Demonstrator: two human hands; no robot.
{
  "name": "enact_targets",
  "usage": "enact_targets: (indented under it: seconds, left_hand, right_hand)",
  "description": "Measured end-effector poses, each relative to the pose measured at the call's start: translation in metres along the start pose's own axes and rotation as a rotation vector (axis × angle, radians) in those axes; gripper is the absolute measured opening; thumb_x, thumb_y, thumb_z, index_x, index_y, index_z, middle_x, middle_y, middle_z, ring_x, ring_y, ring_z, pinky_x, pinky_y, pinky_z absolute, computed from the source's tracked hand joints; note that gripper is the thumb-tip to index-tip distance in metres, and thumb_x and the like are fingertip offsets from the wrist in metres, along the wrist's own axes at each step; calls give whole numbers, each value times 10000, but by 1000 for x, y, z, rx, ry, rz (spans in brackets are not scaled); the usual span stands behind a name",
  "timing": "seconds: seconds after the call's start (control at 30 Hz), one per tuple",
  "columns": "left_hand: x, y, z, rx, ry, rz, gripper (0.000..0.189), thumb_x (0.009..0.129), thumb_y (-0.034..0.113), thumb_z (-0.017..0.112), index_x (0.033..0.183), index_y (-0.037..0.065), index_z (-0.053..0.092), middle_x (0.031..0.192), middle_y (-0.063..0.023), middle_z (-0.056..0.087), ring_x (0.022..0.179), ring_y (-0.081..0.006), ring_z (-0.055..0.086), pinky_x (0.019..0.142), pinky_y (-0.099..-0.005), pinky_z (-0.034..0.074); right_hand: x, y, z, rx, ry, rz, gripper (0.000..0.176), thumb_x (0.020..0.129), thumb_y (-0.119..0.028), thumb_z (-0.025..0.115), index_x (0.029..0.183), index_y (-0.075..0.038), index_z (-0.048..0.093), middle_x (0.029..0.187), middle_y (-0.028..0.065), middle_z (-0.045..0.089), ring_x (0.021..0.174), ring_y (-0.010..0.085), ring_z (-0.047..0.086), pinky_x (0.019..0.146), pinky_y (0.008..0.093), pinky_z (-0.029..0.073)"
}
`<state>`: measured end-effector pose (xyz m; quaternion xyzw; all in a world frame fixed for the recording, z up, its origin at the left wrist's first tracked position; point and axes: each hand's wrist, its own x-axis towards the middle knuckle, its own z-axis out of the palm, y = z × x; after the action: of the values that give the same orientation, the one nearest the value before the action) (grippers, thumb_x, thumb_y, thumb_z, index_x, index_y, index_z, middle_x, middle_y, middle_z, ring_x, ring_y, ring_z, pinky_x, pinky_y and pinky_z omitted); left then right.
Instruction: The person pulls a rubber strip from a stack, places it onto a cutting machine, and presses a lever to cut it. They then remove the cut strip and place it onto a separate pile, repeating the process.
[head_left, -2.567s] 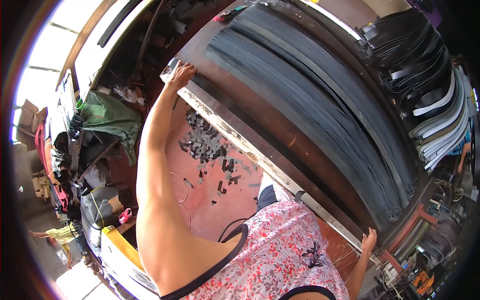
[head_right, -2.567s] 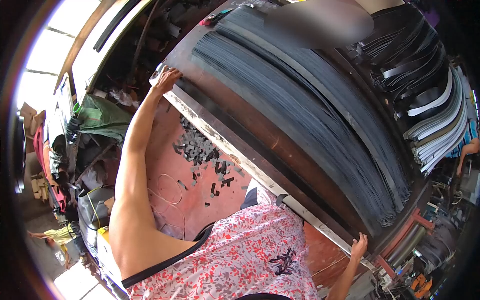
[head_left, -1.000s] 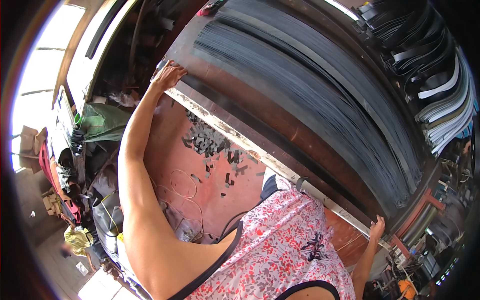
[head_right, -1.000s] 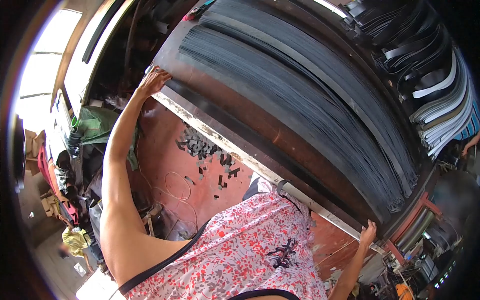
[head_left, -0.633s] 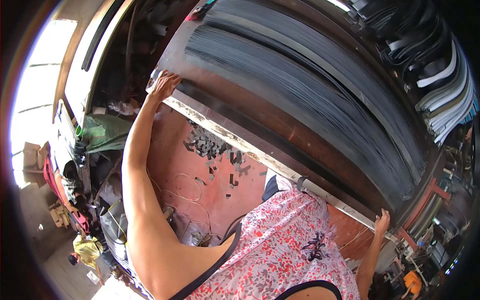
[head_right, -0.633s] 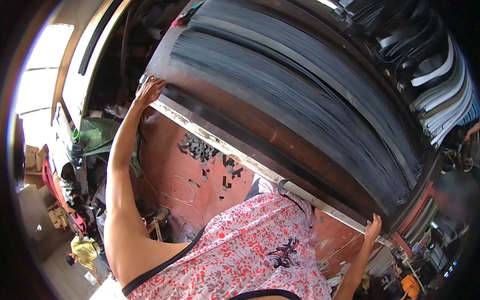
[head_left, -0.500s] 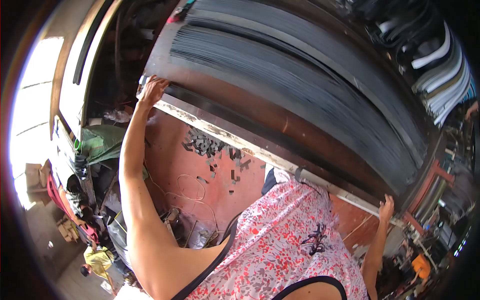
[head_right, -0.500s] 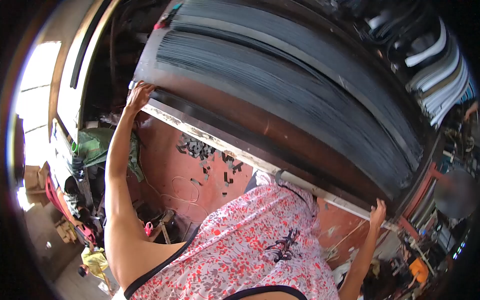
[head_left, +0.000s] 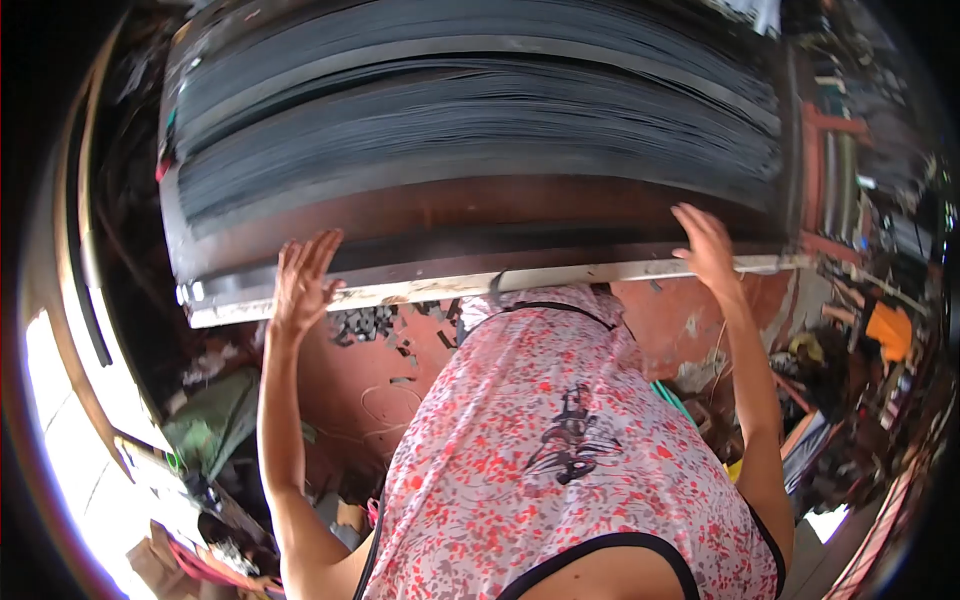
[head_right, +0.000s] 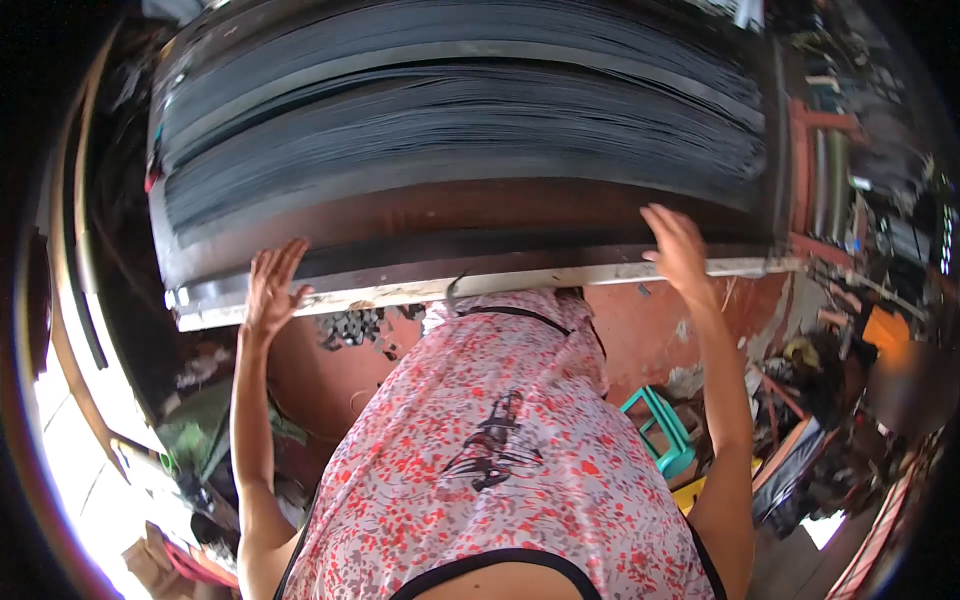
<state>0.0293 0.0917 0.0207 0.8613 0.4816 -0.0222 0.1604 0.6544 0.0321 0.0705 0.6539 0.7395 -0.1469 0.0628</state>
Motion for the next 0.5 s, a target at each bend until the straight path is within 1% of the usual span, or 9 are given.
enact_targets:
  seconds: [0.07,0.13,0.2,0.23,0.27,0.33,0.43,0.47,0.5]
  left_hand:
    - [26,40,10,-31,8,64,778,690,196,795,1385,108,454,1366,-89,520,1223,-277,512,1062,-484,348]
    - [46,64,28,-70,94,141,734,679,180,799,1337,79,492,1242,-123,590,1100,-296,575,998,-455,403]
    - [57,79,42,-67,112,143,707,670,156,801,1308,68,508,1161,-126,610,1052,-295,588,967,-437,423]
    - [61,83,43,-66,155,153,671,662,104,792,1277,64,526,1114,-123,615,1015,-296,595,932,-420,441]
    - [64,86,44,-64,161,176,671,662,104,792,1277,64,526,1114,-123,615,1015,-296,595,932,-420,441]
    - [68,91,46,-52,191,169,661,654,60,777,1269,64,533,1108,-122,617,1003,-298,598,907,-408,457]
    - [68,96,50,-32,186,146,666,634,18,769,1258,61,541,1095,-127,620,998,-313,598,878,-412,474]
    - [68,96,50,-27,184,136,668,629,10,768,1256,61,542,1094,-130,620,1001,-316,598,878,-417,474]
    - [66,94,53,-32,155,106,682,627,-1,765,1267,64,540,1147,-144,614,1043,-332,591,902,-428,469]
  right_hand:
    - [5,-18,19,43,13,-81,732,661,-99,794,1335,-80,511,1354,108,526,1245,336,474,1063,433,372]
    - [7,-30,34,24,42,-98,669,698,-110,777,1315,-65,522,1313,117,555,1198,344,512,1050,428,394]
    - [11,-29,46,58,63,-122,620,714,-121,771,1284,-49,540,1269,123,583,1150,334,551,999,413,442]
    - [13,-30,45,86,100,-153,572,720,-116,763,1249,-39,560,1194,127,625,1083,313,596,935,393,488]
    - [15,-28,47,82,114,-133,572,720,-116,763,1249,-39,560,1194,127,625,1083,313,596,935,393,488]
    - [17,-23,52,109,180,-203,483,725,-110,754,1175,-39,596,1097,119,662,1017,295,628,871,383,518]
    - [22,-24,51,85,167,-197,353,725,-104,753,1046,-48,618,986,101,681,942,288,656,800,376,543]
    - [23,-23,51,85,180,-181,353,725,-104,753,1046,-48,618,986,101,681,942,288,656,800,376,543]
    - [23,-21,54,72,167,-188,348,723,-110,757,1038,-55,618,973,100,681,932,279,660,794,372,547]
